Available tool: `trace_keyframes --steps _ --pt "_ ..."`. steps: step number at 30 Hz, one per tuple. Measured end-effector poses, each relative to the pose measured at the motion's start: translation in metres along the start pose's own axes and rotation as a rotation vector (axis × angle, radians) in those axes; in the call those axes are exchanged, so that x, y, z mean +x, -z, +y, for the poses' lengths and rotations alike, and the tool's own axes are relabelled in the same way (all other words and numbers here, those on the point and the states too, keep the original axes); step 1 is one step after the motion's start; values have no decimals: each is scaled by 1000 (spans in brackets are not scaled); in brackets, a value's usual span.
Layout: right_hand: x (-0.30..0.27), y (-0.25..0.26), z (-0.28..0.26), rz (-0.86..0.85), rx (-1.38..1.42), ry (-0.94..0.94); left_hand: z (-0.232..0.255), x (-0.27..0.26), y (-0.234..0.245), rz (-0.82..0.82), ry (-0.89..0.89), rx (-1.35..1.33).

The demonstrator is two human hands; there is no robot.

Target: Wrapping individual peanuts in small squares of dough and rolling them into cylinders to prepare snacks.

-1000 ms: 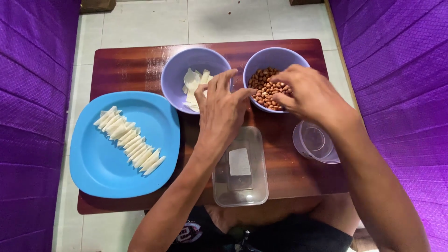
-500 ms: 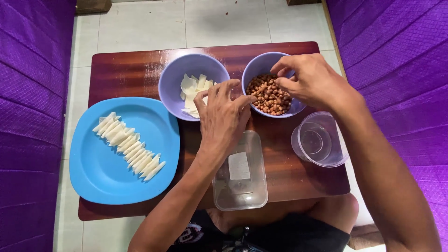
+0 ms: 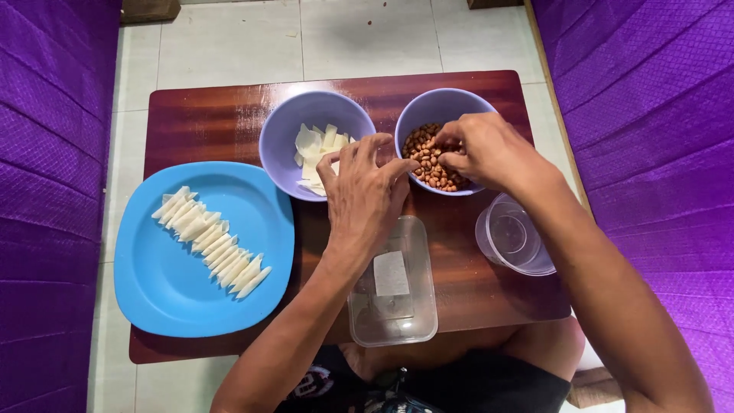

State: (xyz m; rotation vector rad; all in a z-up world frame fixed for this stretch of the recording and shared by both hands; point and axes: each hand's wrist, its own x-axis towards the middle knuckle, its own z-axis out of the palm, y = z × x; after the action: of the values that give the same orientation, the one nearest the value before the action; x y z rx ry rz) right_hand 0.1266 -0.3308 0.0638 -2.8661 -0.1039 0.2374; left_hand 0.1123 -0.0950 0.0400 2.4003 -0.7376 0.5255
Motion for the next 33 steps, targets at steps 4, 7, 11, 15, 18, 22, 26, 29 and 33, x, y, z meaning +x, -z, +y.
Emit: trace_keyframes --steps 4,7,11,15,18,22,26,29,33 --pt "1 -7 6 2 -108 -15 2 0 3 -4 12 1" --pt "-2 3 1 21 -131 -39 2 1 4 -18 18 -3" --pt "1 4 -9 73 -98 37 4 1 6 -27 24 -13" --pt "8 -10 -8 106 -54 65 4 1 8 -32 24 -27" --pt "14 -18 2 90 -74 41 4 2 8 -35 18 -10" --pt "11 -16 -3 94 -95 25 6 2 10 -37 29 -19" --pt "7 -10 -14 92 -145 31 6 3 10 -33 30 -18" --pt "12 -18 -8 129 -207 68 6 2 11 -38 30 -17" --pt "18 -22 -1 118 -317 45 6 1 10 -39 37 -29"
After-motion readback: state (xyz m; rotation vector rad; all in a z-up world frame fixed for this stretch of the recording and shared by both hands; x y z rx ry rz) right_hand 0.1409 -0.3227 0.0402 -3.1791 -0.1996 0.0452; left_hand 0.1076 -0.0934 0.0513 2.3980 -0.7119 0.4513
